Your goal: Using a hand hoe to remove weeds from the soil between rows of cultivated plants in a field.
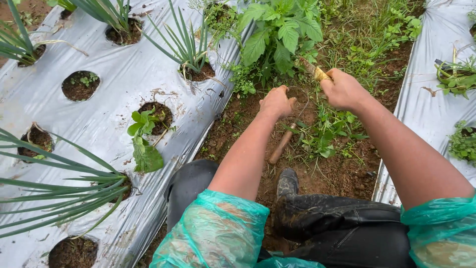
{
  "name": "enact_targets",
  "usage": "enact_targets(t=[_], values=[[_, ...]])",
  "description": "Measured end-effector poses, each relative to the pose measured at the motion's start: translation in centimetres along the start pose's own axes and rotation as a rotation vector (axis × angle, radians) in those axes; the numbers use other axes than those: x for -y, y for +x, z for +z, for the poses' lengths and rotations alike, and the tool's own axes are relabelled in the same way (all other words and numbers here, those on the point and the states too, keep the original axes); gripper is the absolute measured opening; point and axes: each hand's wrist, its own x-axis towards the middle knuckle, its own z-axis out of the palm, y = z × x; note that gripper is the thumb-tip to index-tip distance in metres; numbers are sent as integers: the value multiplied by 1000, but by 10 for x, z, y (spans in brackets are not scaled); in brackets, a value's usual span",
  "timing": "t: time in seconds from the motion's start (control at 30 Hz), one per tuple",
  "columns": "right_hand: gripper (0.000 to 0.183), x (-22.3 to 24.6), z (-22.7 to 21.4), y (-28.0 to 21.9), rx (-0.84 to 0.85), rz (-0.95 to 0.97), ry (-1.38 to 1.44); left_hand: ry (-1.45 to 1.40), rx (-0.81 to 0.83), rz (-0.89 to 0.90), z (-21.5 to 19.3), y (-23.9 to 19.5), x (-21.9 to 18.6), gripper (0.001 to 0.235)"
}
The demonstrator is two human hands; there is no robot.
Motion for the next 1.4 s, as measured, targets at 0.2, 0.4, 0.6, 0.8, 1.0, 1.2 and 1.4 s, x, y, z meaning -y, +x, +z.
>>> enact_targets(t=[0.2,0.4,0.6,0.8,1.0,1.2,1.4], values=[[52,34,13,-23,-151,6,256,-58,-49,31,-34,-31,-26,50],[39,41,57,26,-272,-100,610,-280,-204,122,-63,-41,-25,41],[28,102,56,7,-144,-176,838,-552,-198,136,-106,-66,22,37],[30,127,82,62,-82,-193,839,-829,-138,145,-111,0,74,42],[33,123,111,106,55,-63,947,-768,-180,33,-102,26,112,43],[37,76,149,163,109,1,695,-254,-291,-201,-96,37,150,46],[43,75,156,182,321,29,631,-198,-271,-328,-77,68,164,47]])
